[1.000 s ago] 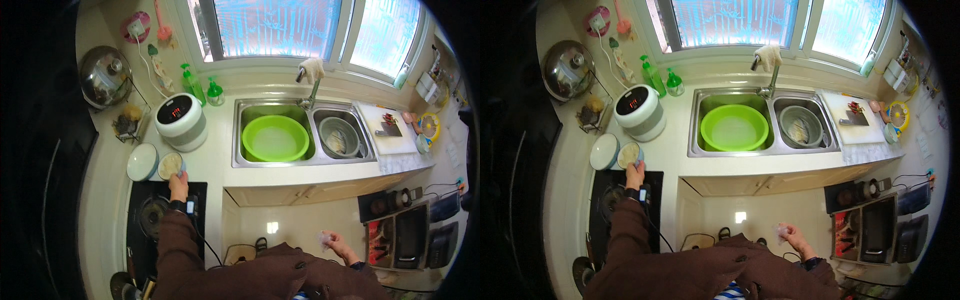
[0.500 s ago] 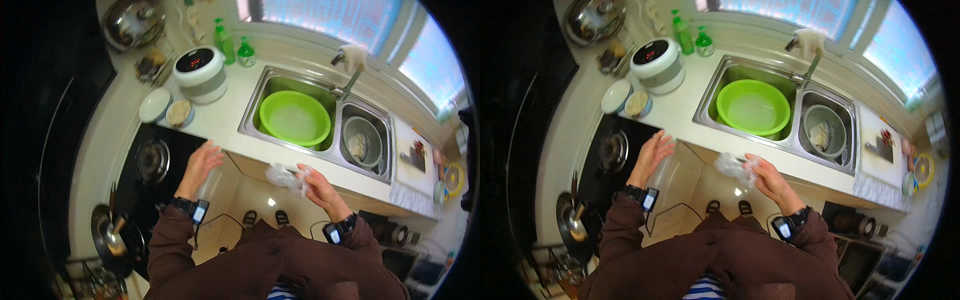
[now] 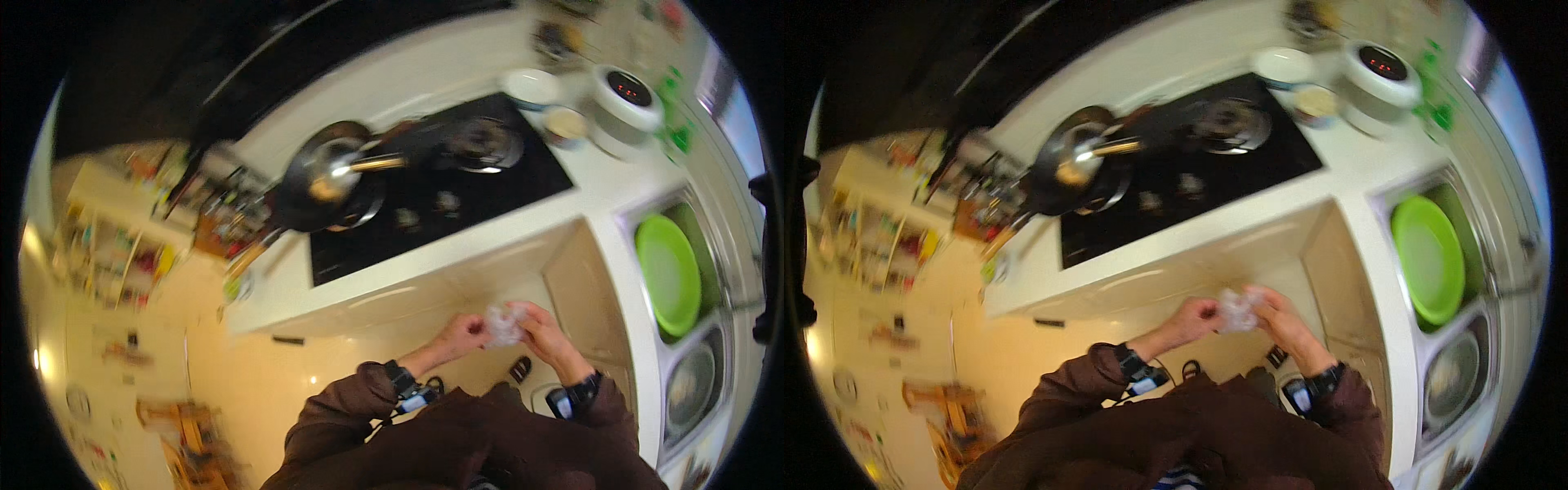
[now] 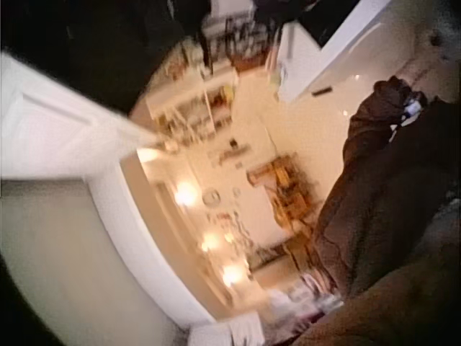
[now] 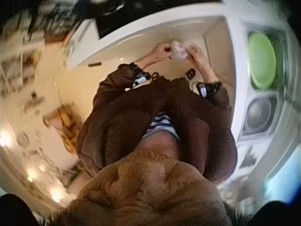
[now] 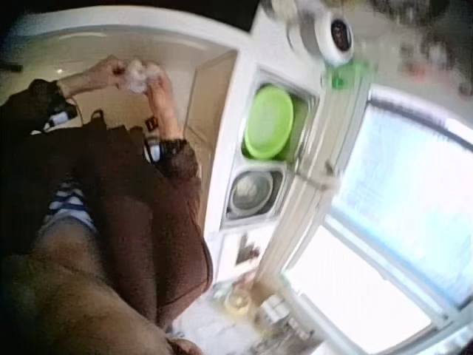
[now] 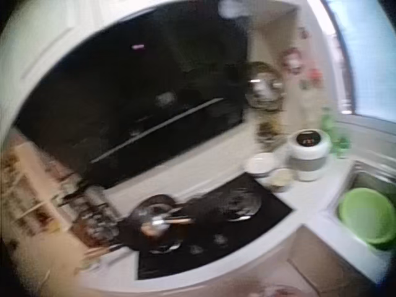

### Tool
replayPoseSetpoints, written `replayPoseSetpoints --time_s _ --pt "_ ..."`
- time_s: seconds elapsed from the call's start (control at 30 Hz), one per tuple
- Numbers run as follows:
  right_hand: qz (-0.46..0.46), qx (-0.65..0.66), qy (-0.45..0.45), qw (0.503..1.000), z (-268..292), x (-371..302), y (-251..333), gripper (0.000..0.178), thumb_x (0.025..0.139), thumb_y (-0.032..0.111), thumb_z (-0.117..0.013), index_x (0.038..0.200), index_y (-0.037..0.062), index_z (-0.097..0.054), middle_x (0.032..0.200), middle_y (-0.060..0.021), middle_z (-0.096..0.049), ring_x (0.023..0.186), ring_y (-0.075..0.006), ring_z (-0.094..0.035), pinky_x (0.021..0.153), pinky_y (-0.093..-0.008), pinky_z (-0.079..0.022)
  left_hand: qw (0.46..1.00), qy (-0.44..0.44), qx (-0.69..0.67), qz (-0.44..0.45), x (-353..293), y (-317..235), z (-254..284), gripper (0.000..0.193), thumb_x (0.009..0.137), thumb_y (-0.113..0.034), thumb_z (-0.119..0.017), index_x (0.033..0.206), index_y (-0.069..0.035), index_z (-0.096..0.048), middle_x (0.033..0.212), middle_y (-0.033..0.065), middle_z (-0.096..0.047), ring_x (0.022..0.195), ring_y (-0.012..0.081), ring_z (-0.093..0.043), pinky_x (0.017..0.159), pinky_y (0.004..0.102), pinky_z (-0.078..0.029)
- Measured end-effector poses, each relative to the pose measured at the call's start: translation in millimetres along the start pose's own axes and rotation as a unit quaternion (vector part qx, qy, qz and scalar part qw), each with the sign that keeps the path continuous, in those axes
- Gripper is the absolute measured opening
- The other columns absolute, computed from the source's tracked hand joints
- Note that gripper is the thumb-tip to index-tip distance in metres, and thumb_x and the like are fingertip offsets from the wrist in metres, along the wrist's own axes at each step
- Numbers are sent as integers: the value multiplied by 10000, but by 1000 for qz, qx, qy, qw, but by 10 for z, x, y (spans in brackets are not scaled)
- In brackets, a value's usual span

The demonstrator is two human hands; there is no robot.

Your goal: The person washes rice in a rice cooker pot under running water, then places the pot into the rice cooker and starts it. They then move to the dining table, pick up bowls of sliced vegetables, and return to the kitchen to place them on the counter. Finally, they handle a whole fish in a colander and place it on the counter.

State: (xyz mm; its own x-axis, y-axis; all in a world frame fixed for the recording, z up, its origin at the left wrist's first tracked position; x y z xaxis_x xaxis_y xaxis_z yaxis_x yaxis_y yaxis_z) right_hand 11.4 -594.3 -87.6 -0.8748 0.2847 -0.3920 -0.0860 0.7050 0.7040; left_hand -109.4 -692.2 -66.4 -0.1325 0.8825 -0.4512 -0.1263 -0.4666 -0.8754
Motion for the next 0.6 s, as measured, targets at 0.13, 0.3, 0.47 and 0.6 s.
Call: replayPoseSetpoints --time_s 0.13,0.3,0.47,0.6 --pt "59 -239 28 969 -634 299 -257 518 864 53 -562 1356 132 -423 1098 -50 -578 830 -114 -566 690 -255 -490 993 -9 -110 -47 -707 351 488 156 866 -139 -634 904 12 -634 782 16 -638 709 86 -579 643 258 -485" --pt "-138 -183 259 938 -2069 708 -1338 359 858 86 -595 1209 83 -525 854 -16 -589 663 -92 -525 566 -225 -424 989 -136 -51 3 -1967 1215 1395 184 862 -169 -638 892 13 -625 759 36 -630 700 87 -579 616 255 -473" --pt "-130 -341 312 877 -3760 1305 -2384 73 864 93 -600 883 23 -597 694 -9 -565 608 -92 -523 556 -226 -425 948 -279 -143 52 -3795 2156 2232 210 861 -174 -640 953 14 -621 781 61 -634 719 109 -602 629 265 -509" --pt "-159 -327 352 863 -5055 1532 -3264 127 861 138 -623 903 20 -598 723 -27 -581 607 -96 -539 544 -239 -447 849 -462 -255 21 -5038 2687 2591 235 844 -85 -647 1047 15 -584 847 72 -639 758 129 -619 672 276 -524"
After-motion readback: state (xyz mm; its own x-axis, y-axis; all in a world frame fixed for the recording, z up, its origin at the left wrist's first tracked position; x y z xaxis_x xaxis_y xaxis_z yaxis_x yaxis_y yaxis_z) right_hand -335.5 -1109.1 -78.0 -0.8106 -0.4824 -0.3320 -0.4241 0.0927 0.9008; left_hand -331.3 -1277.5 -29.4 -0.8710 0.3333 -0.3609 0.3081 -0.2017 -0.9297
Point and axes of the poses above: each hand's wrist, its own x-axis towards the middle knuckle, its own z-axis out of the back of the hand, y = z × x, the point moved 7 cm from there along x, towards the middle knuckle
